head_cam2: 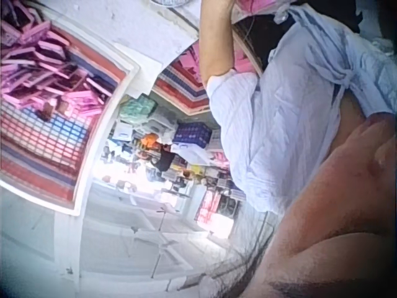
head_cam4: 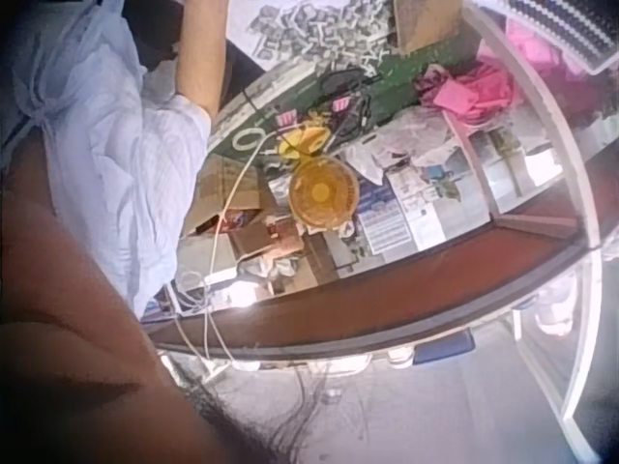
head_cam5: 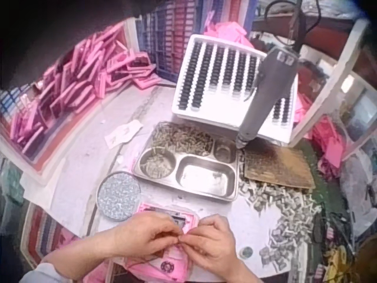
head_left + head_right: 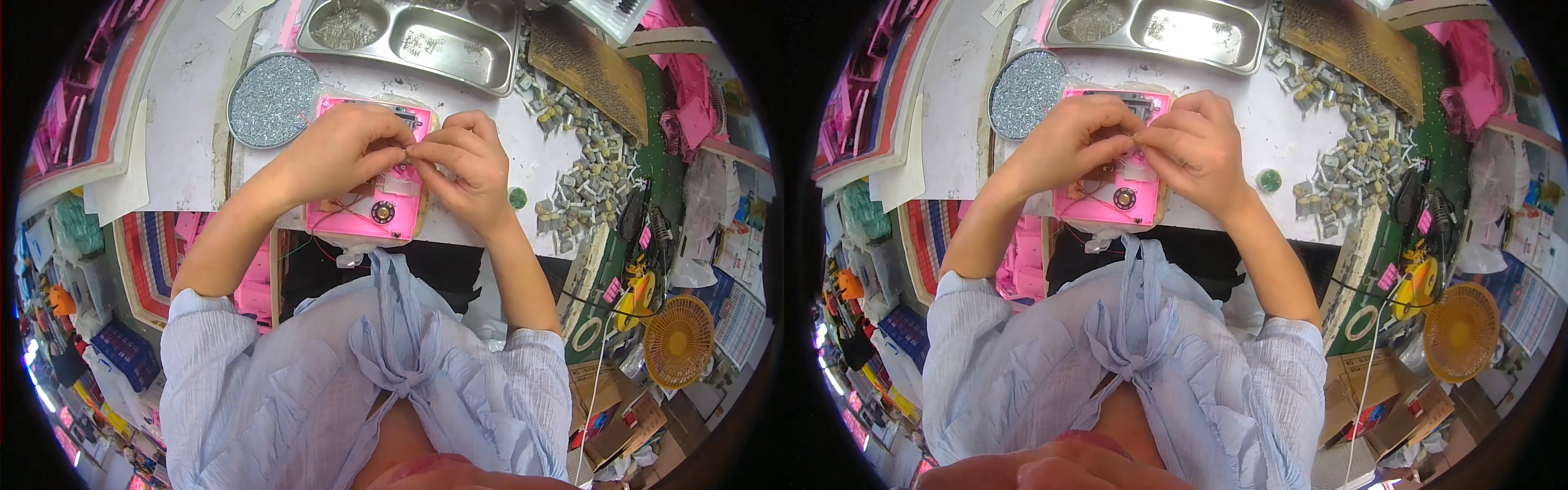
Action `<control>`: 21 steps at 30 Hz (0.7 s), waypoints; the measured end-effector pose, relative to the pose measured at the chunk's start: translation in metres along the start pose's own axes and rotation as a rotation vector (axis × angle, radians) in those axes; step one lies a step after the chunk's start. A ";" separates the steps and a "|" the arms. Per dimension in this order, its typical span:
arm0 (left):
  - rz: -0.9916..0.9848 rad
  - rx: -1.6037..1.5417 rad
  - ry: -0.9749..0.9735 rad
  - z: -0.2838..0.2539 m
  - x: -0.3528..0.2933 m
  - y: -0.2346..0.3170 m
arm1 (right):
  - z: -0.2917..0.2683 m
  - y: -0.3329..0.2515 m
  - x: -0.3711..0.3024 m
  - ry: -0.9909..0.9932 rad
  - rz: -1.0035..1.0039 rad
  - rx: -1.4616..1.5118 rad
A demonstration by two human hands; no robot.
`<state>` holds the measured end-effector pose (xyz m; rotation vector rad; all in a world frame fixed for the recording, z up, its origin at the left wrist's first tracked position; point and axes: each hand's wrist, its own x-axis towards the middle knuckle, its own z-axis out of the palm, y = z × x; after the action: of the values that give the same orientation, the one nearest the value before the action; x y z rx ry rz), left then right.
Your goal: Assembling a pink toy electronic device by soldering internal wires and using an electric screwdriver to secure the outer casing.
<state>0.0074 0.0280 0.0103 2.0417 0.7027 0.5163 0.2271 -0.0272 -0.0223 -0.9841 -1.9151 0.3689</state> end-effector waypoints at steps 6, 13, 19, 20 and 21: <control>-0.272 -0.172 -0.156 -0.016 0.005 0.005 | 0.003 -0.001 0.002 0.059 -0.093 -0.059; -0.126 -0.004 0.082 0.004 0.000 0.007 | 0.007 -0.008 -0.012 0.105 0.249 0.005; -0.091 0.121 0.232 0.019 -0.025 0.002 | -0.109 -0.027 -0.105 0.353 0.544 -0.109; -0.092 0.144 0.245 0.019 -0.023 0.004 | -0.141 -0.034 -0.124 0.674 0.793 0.077; -0.117 0.073 0.267 0.022 -0.024 0.001 | -0.175 -0.026 -0.149 0.947 0.882 0.026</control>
<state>0.0027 -0.0015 -0.0026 2.0044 1.0075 0.7121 0.3986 -0.1802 -0.0027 -1.5857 -0.5712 0.3218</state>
